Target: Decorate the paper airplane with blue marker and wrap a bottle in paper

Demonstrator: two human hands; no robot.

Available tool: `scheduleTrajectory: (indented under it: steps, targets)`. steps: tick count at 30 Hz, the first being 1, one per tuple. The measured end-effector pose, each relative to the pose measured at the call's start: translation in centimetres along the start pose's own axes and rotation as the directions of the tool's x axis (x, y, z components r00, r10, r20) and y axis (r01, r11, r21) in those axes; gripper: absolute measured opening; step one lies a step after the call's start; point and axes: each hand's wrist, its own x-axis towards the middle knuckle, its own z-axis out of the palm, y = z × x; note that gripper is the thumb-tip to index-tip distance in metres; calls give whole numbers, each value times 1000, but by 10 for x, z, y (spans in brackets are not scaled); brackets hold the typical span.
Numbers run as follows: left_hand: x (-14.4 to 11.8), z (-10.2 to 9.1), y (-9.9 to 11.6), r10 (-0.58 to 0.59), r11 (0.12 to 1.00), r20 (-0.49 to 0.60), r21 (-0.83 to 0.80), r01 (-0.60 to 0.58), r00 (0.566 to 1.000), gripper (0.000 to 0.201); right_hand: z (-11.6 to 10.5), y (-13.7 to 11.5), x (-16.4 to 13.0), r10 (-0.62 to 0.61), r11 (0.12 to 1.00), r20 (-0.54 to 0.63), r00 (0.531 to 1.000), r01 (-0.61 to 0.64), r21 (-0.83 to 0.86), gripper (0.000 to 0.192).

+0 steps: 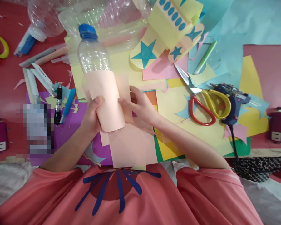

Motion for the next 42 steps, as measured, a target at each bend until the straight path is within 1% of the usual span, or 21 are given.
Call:
scheduleTrajectory:
  steps: [3, 6, 12, 16, 18, 20, 22, 25, 27, 28, 29, 30, 31, 33, 34, 36, 37, 38, 39, 41, 42]
  targets:
    - [0, 3, -2, 93, 996, -54, 15, -92, 994, 69, 6, -5, -3, -45, 998, 9, 999, 45, -51, 39]
    - [1, 3, -3, 129, 991, -28, 39, -128, 991, 72, 10, -7, -7, -51, 996, -1, 999, 51, -76, 43]
    - [0, -3, -6, 136, 980, 7, 148, -136, 991, 72, 15, -7, -10, -44, 992, -38, 998, 39, -119, 59]
    - [1, -2, -2, 59, 996, 27, 71, -61, 998, 65, 14, -7, -9, -25, 999, -34, 999, 24, -41, 63]
    - [1, -1, 2, 45, 997, 29, 56, -47, 999, 60, 11, -6, -9, -7, 1000, -17, 1000, 7, -20, 64]
    - [1, 0, 5, 43, 997, 30, 62, -45, 999, 58, 8, -5, -7, 11, 1000, -1, 1000, -11, -29, 58]
    - [1, -1, 7, 20, 998, 22, 55, -21, 1000, 56, 4, -2, -5, 42, 998, 6, 999, -42, -43, 47]
    - [2, -3, 8, 7, 997, 15, 75, -8, 1000, 55, -2, 0, -1, 65, 996, -28, 998, -67, -66, 33]
    - [3, -5, 8, 23, 993, 5, 112, -24, 1000, 54, -7, -4, -2, 35, 987, -69, 997, -45, -153, 29]
    - [3, -5, 8, 30, 991, -4, 128, -29, 1000, 55, -10, -8, -5, 15, 972, -81, 997, -34, -234, 29]
    - [3, -6, 8, 34, 990, -17, 141, -31, 999, 55, -13, -14, -10, 2, 939, -80, 997, -29, -342, 29]
    - [4, -6, 8, 39, 988, -30, 151, -34, 999, 55, -18, -21, -18, -8, 881, -70, 998, -26, -473, 28]
    - [4, -5, 8, 43, 987, -40, 158, -36, 998, 55, -23, -27, -27, 3, 794, -54, 999, -36, -607, 28]
    - [3, -5, 8, 52, 984, -45, 171, -43, 998, 54, -39, -37, -51, -34, 569, -129, 991, -87, -817, 34]
    - [3, -4, 8, 54, 984, -42, 174, -46, 998, 54, -49, -39, -64, -77, 429, -182, 980, -132, -893, 36]
    - [2, -4, 7, 47, 984, -37, 176, -40, 998, 55, -73, -36, -92, -170, 183, -294, 941, -263, -947, 45]
    - [2, -4, 7, 36, 984, -38, 175, -29, 999, 56, -85, -31, -104, -192, 100, -324, 926, -310, -945, 51]
    - [2, -4, 6, 24, 985, -40, 171, -17, 999, 56, -96, -25, -115, -199, 35, -358, 912, -358, -933, 57]
    - [2, -4, 6, 11, 986, -42, 167, -4, 999, 57, -106, -17, -124, -208, 8, -393, 896, -400, -916, 57]
    - [3, -4, 6, -8, 988, -45, 153, 15, 999, 57, -122, -1, -135, -255, 36, -412, 875, -417, -908, 50]
    - [3, -4, 6, -10, 989, -44, 144, 16, 999, 57, -127, 7, -138, -318, 68, -420, 850, -422, -904, 44]
